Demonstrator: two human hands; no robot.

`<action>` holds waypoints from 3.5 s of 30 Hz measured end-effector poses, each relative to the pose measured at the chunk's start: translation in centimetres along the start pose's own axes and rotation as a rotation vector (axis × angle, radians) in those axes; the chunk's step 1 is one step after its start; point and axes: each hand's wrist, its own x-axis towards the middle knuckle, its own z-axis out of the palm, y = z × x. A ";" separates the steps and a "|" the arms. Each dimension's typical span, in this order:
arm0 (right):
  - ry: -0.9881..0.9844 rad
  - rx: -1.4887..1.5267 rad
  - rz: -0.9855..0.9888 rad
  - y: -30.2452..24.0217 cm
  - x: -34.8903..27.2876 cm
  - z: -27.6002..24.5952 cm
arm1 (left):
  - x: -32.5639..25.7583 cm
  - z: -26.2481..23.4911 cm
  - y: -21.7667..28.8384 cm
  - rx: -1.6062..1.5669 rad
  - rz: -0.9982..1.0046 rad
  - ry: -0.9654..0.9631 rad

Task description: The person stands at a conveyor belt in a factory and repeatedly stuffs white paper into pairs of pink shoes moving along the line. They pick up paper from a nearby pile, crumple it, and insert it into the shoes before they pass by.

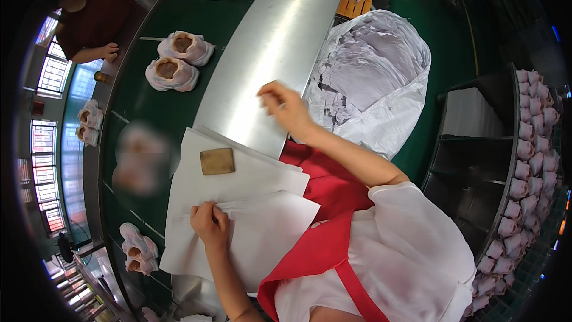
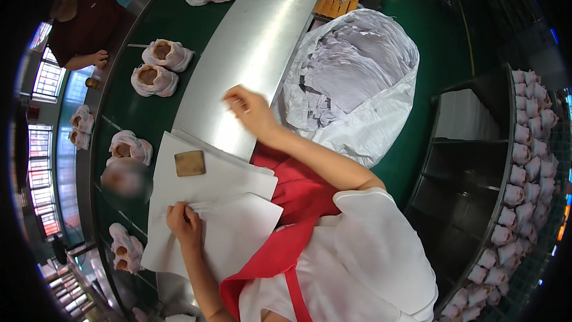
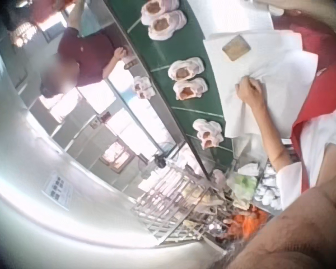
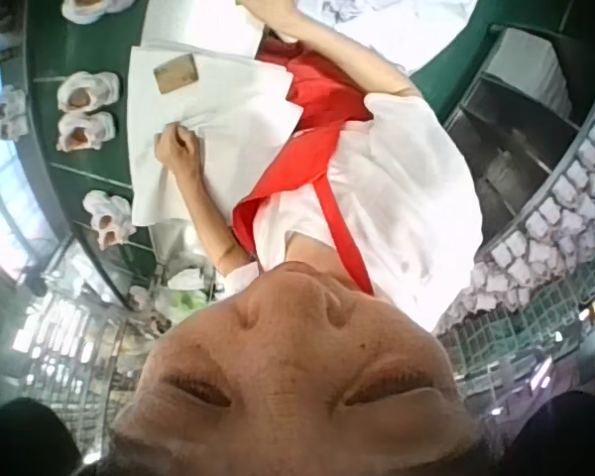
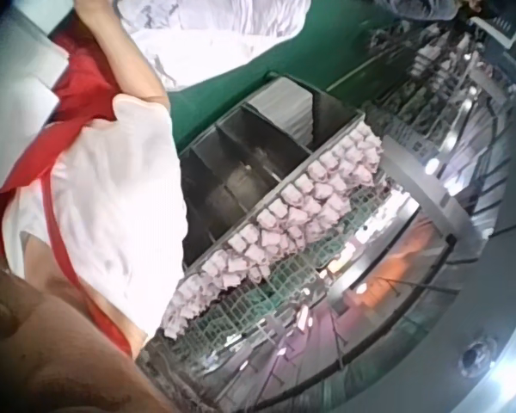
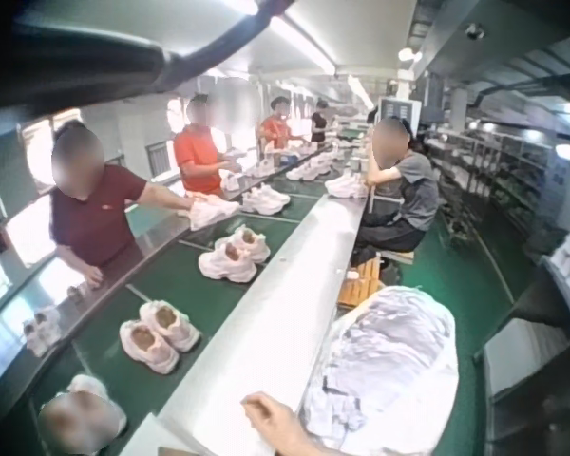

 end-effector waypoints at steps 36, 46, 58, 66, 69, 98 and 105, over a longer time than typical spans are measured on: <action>0.527 -1.145 0.381 20.2 -4.5 -36.1 | -1.2 -0.1 -0.1 0.143 -0.133 -0.157; 0.512 -1.175 0.375 19.7 -4.9 -35.7 | -1.0 0.0 0.2 0.141 -0.144 -0.146; 0.668 -1.109 0.418 18.9 -4.5 -35.1 | -0.9 0.1 0.1 0.135 -0.133 -0.130; 0.641 -1.054 0.393 19.3 -4.4 -35.4 | -0.8 0.0 0.2 0.136 -0.137 -0.148; 0.672 -0.934 0.442 19.3 -4.4 -35.6 | -0.8 0.0 0.2 0.136 -0.134 -0.150; 0.051 -1.289 0.170 10.3 -1.4 -31.1 | -0.8 0.1 -0.2 0.108 -0.109 -0.120; -0.161 -1.096 -0.149 -9.5 3.3 -17.7 | 0.9 -2.5 2.5 0.083 0.096 -0.088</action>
